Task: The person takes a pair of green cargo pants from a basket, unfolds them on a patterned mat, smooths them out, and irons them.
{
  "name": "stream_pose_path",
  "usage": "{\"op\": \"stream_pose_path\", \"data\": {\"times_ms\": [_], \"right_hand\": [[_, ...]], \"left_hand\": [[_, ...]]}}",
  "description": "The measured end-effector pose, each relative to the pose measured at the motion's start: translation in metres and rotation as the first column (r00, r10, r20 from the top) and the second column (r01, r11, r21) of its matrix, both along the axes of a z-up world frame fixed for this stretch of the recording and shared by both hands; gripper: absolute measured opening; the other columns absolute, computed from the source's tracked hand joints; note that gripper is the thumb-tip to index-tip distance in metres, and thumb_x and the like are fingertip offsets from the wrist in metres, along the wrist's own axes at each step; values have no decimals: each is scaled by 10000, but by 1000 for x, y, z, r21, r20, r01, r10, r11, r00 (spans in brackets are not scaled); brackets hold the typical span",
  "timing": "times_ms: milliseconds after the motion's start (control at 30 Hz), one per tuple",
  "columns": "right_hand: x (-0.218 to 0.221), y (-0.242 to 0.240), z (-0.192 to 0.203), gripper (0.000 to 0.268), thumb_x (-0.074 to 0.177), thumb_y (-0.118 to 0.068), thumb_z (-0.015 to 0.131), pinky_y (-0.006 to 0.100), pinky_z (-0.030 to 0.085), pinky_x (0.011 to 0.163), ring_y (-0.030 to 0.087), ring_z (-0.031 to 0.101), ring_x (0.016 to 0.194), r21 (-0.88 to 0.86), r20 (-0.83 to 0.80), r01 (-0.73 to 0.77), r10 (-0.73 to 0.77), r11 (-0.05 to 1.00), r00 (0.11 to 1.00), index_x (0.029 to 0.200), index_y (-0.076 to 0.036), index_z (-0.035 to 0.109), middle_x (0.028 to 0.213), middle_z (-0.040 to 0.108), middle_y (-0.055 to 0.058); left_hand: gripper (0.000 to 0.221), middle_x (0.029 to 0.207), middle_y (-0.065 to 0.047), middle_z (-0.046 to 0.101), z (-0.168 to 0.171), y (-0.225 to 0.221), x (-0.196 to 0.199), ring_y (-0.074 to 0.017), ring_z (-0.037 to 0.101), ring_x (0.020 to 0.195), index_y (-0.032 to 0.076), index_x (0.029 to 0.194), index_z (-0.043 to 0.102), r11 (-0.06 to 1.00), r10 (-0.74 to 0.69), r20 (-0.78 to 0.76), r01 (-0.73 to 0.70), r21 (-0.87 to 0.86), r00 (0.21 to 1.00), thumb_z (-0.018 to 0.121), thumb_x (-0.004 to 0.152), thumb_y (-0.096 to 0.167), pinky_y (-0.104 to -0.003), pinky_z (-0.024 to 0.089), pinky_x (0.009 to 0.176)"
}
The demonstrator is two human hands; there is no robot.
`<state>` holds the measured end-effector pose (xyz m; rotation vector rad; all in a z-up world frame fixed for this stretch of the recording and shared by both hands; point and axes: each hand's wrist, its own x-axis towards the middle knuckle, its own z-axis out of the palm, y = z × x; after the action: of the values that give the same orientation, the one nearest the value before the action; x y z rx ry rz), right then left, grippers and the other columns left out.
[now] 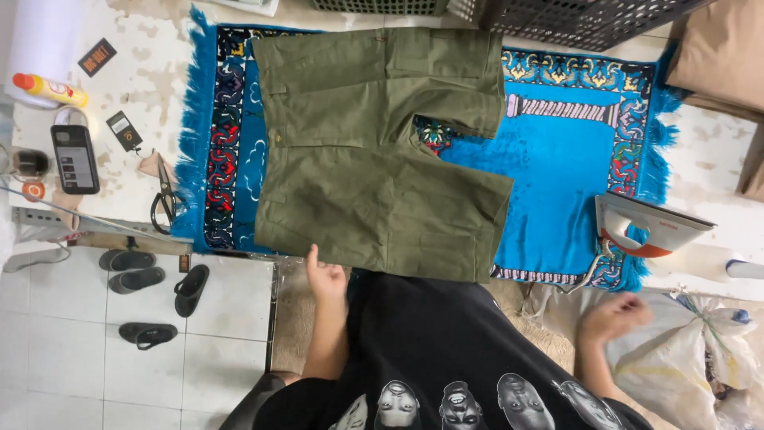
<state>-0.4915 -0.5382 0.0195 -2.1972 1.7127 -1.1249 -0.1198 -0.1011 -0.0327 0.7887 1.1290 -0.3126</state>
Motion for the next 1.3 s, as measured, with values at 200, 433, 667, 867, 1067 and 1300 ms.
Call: {"op": "stream_pose_path", "data": {"times_ms": [200, 433, 667, 867, 1067, 1300], "right_hand": [[181, 25, 0, 82, 1096, -74, 635, 390, 561, 735, 378, 601, 984, 291, 50, -589, 603, 754, 796, 1126, 1, 648, 1037, 557, 158], [351, -122, -110, 771, 1052, -726, 675, 486, 524, 646, 360, 682, 763, 720, 169, -285, 238, 633, 956, 1140, 40, 678, 874, 683, 226], [486, -94, -77, 564, 759, -384, 934, 581, 593, 731, 477, 714, 925, 895, 108, -213, 273, 391, 956, 1160, -34, 746, 1000, 737, 213], [533, -62, 28, 110, 697, 73, 605, 458, 295, 586, 401, 459, 805, -55, -209, -873, 850, 484, 484, 723, -20, 555, 889, 465, 156], [480, -85, -46, 128, 958, -139, 712, 556, 396, 554, 509, 603, 773, 385, -179, -564, 659, 730, 731, 959, -39, 632, 865, 698, 212], [496, -96, -13, 168, 836, 107, 529, 425, 367, 715, 248, 468, 866, 320, 182, -752, 742, 576, 646, 940, -22, 554, 899, 557, 95]], "left_hand": [[333, 772, 156, 536, 16, 66, 70, -10, 532, 680, 323, 870, 641, 994, 87, 99, -93, 58, 991, 918, 749, 185, -108, 390, 541], [172, 811, 20, 360, 86, 38, 159, -113, 391, 779, 147, 774, 507, 691, -219, 141, 51, 721, 965, 597, 721, 11, -282, 347, 727], [371, 1027, -110, 668, -18, 29, 318, -302, 670, 953, 120, 1100, 727, 87, -780, 13, 88, 992, 626, 749, 729, 104, -419, 524, 916], [620, 1486, -200, 528, -14, -61, 439, -333, 562, 1353, 31, 1436, 497, 163, -935, -42, 532, 831, 352, 679, 931, 341, -419, 492, 1079], [1160, 1549, -226, 408, -39, -95, 496, -425, 383, 1432, -6, 1568, 253, -239, -886, -408, 536, 810, 221, 930, 822, 569, -574, 415, 1111], [193, 1043, -49, 775, 26, -93, 498, -198, 703, 943, 111, 1074, 748, 481, -871, 311, 527, 700, 381, 719, 904, 26, -399, 598, 813]]}}
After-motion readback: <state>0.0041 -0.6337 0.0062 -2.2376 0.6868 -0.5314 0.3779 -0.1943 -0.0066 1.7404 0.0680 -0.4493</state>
